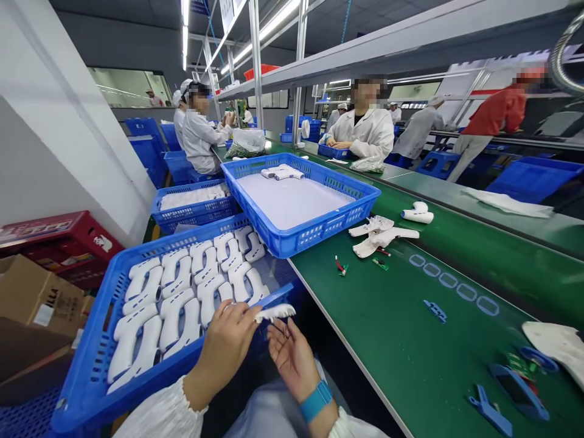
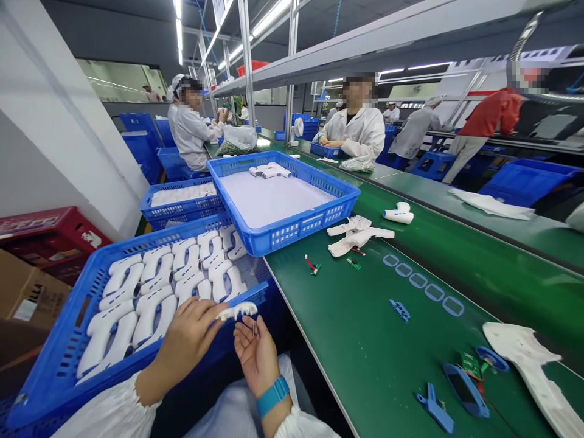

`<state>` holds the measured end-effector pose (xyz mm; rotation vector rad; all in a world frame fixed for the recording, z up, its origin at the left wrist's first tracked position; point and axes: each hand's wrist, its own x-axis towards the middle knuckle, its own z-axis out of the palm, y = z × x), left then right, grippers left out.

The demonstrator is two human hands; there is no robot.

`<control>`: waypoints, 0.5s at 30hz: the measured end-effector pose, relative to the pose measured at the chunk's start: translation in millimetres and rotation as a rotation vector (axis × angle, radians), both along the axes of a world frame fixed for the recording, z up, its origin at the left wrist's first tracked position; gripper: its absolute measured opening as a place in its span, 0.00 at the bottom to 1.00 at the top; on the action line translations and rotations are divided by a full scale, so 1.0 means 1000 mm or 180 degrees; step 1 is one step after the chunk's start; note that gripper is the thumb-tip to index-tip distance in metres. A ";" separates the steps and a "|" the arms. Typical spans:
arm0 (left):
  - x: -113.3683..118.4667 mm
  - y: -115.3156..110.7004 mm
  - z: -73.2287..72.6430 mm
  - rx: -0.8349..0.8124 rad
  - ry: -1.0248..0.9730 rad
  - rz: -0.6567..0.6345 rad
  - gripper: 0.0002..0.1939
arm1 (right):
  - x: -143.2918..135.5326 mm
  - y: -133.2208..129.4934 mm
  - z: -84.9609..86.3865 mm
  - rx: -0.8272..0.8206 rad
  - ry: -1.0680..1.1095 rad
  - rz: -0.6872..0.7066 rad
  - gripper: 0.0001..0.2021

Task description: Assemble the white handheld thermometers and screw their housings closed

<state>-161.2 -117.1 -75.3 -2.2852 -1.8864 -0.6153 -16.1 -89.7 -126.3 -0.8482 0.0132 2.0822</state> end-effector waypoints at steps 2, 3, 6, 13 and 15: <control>-0.019 0.000 -0.002 -0.0284 -0.0335 0.0462 0.14 | 0.006 0.000 -0.005 -0.0029 -0.0126 -0.0059 0.06; -0.029 0.000 -0.004 -0.0388 -0.0453 0.0613 0.17 | 0.009 0.000 -0.008 -0.0042 -0.0197 -0.0084 0.04; -0.045 -0.005 -0.018 -0.0406 -0.0515 0.0578 0.20 | 0.016 0.001 -0.017 -0.0038 -0.0386 -0.0116 0.05; -0.031 -0.013 -0.074 0.0569 -0.0253 0.0535 0.15 | 0.016 -0.001 -0.027 0.0090 -0.0635 -0.0018 0.16; -0.035 -0.004 -0.082 0.0773 -0.0192 0.0453 0.12 | 0.015 0.000 -0.028 0.0108 -0.0717 0.0047 0.16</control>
